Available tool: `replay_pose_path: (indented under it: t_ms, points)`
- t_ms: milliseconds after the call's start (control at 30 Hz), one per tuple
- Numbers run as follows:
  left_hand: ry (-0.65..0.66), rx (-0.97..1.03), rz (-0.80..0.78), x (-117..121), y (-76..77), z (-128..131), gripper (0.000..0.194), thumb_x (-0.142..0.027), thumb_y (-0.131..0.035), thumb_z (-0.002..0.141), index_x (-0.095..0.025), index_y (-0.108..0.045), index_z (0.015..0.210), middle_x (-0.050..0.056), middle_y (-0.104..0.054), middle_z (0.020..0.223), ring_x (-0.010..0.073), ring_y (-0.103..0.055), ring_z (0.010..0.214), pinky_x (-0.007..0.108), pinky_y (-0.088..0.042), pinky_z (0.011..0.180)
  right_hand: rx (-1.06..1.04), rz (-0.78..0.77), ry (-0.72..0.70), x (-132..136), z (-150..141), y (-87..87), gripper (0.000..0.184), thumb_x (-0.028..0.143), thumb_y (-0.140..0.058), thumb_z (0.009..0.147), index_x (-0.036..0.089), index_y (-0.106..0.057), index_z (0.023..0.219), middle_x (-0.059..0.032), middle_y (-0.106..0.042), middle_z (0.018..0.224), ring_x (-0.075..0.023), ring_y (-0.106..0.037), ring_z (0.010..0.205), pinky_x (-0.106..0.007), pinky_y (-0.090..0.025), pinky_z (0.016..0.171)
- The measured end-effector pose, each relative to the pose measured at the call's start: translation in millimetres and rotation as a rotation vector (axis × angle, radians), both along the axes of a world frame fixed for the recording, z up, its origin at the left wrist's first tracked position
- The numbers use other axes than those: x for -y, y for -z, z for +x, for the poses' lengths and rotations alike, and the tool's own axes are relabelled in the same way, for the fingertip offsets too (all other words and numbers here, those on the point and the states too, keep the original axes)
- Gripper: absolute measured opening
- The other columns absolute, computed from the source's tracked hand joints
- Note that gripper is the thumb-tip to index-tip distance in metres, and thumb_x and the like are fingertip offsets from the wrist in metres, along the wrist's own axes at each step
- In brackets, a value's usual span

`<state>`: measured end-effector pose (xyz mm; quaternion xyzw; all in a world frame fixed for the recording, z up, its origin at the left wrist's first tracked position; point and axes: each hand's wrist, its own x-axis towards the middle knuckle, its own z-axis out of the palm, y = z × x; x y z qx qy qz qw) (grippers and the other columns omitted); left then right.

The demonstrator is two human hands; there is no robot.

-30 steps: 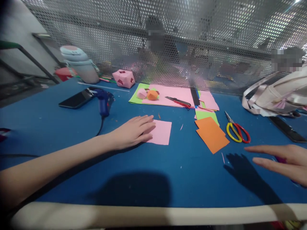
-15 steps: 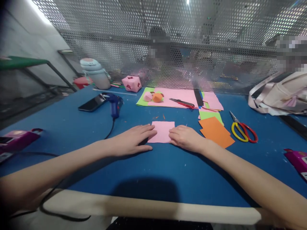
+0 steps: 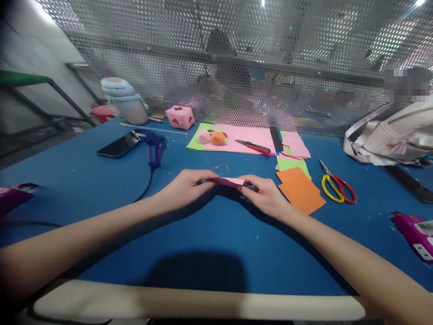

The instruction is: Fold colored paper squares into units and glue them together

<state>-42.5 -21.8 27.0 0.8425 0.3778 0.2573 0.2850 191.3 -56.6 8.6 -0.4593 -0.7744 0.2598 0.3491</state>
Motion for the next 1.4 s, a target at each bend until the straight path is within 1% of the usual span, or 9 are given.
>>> replay_pose_path:
  t_ms: [100, 233, 400, 533, 767, 933, 1100, 1267, 1400]
  points:
    - [-0.036, 0.211, -0.358, 4.2, -3.1, 2.6, 0.028, -0.032, -0.052, 0.082, -0.014, -0.068, 0.096, 0.004, -0.069, 0.083, 0.0164, -0.063, 0.066, 0.031, -0.051, 0.067, -0.139, -0.194, 0.064, 2.2, -0.5, -5.8, 0.029, 0.041, -0.048, 0.088, 0.018, -0.062, 0.079, 0.0014, -0.063, 0.065, -0.0126, -0.063, 0.059, -0.024, -0.049, 0.059]
    - [-0.041, 0.429, -0.666, 11.2, 0.4, 8.0, 0.030, -0.033, -0.061, 0.076, -0.011, -0.067, 0.096, 0.006, -0.069, 0.081, 0.0175, -0.066, 0.067, 0.034, -0.053, 0.070, -0.269, -0.350, 0.031, 6.3, -2.2, -12.2, 0.029, 0.045, -0.055, 0.083, 0.017, -0.063, 0.078, 0.0027, -0.060, 0.065, -0.0088, -0.057, 0.048, -0.020, -0.045, 0.046]
    - [0.028, 0.354, -0.513, 16.1, 2.5, 6.6, 0.023, -0.032, -0.056, 0.081, -0.015, -0.070, 0.089, 0.006, -0.071, 0.085, 0.0198, -0.065, 0.082, 0.037, -0.050, 0.083, -0.295, -0.233, 0.046, 15.5, -6.3, -16.0, 0.025, 0.036, -0.057, 0.083, 0.022, -0.068, 0.102, 0.0004, -0.069, 0.078, -0.0073, -0.055, 0.050, -0.020, -0.048, 0.046]
    - [0.004, 0.404, -0.235, 14.6, 6.3, 2.9, 0.026, -0.028, -0.058, 0.080, -0.017, -0.067, 0.102, 0.008, -0.062, 0.121, 0.0245, -0.053, 0.116, 0.041, -0.036, 0.104, -0.264, 0.076, -0.032, 22.3, -6.3, -12.1, 0.021, 0.021, -0.058, 0.083, 0.024, -0.069, 0.101, -0.0018, -0.072, 0.098, -0.0166, -0.067, 0.089, -0.035, -0.054, 0.083]
    - [-0.076, 0.605, -0.435, 14.5, 27.9, 10.8, 0.056, -0.033, -0.055, 0.083, -0.017, -0.038, 0.134, 0.014, -0.046, 0.138, 0.0258, -0.050, 0.120, 0.041, -0.043, 0.098, 0.000, 0.365, -0.249, 22.6, -4.6, 8.0, 0.034, 0.012, -0.049, 0.086, 0.022, -0.062, 0.116, -0.0060, -0.062, 0.121, -0.0208, -0.049, 0.123, -0.048, -0.043, 0.102]
    - [-0.080, 0.468, -0.299, 12.7, 20.4, 2.5, 0.077, -0.028, -0.068, 0.072, -0.022, -0.031, 0.139, 0.011, -0.037, 0.145, 0.0250, -0.041, 0.128, 0.038, -0.039, 0.101, -0.321, 0.026, -0.013, 28.7, -13.0, 0.9, 0.022, 0.025, -0.055, 0.087, 0.022, -0.068, 0.104, -0.0039, -0.070, 0.104, -0.0207, -0.065, 0.098, -0.044, -0.052, 0.092]
    - [-0.080, 0.469, -0.635, 13.1, 8.3, -5.4, 0.040, -0.040, -0.068, 0.074, -0.009, -0.066, 0.100, 0.012, -0.069, 0.099, 0.0261, -0.063, 0.091, 0.037, -0.048, 0.081, -0.781, -0.539, 0.021, 28.3, -22.2, -6.1, 0.033, 0.043, -0.054, 0.086, 0.014, -0.069, 0.093, -0.0087, -0.069, 0.089, -0.0182, -0.067, 0.074, -0.033, -0.059, 0.060]
    - [-0.135, 0.659, -0.811, 5.7, 9.2, -8.5, 0.036, -0.032, -0.072, 0.071, -0.012, -0.066, 0.100, 0.008, -0.070, 0.091, 0.0181, -0.062, 0.077, 0.030, -0.047, 0.071, -0.404, -0.773, -0.159, 22.9, 0.3, -18.0, 0.041, 0.047, -0.053, 0.085, 0.012, -0.068, 0.099, -0.0140, -0.069, 0.100, -0.0194, -0.068, 0.082, -0.032, -0.056, 0.069]
    - [-0.176, 0.623, -0.878, -4.9, 13.6, -14.7, 0.033, -0.029, -0.072, 0.070, -0.011, -0.066, 0.097, 0.009, -0.068, 0.091, 0.0173, -0.061, 0.076, 0.029, -0.045, 0.069, 0.199, -0.413, -0.014, 17.5, 65.6, -32.0, 0.035, 0.044, -0.050, 0.087, 0.024, -0.064, 0.112, -0.0056, -0.067, 0.110, -0.0199, -0.063, 0.097, -0.035, -0.049, 0.087]
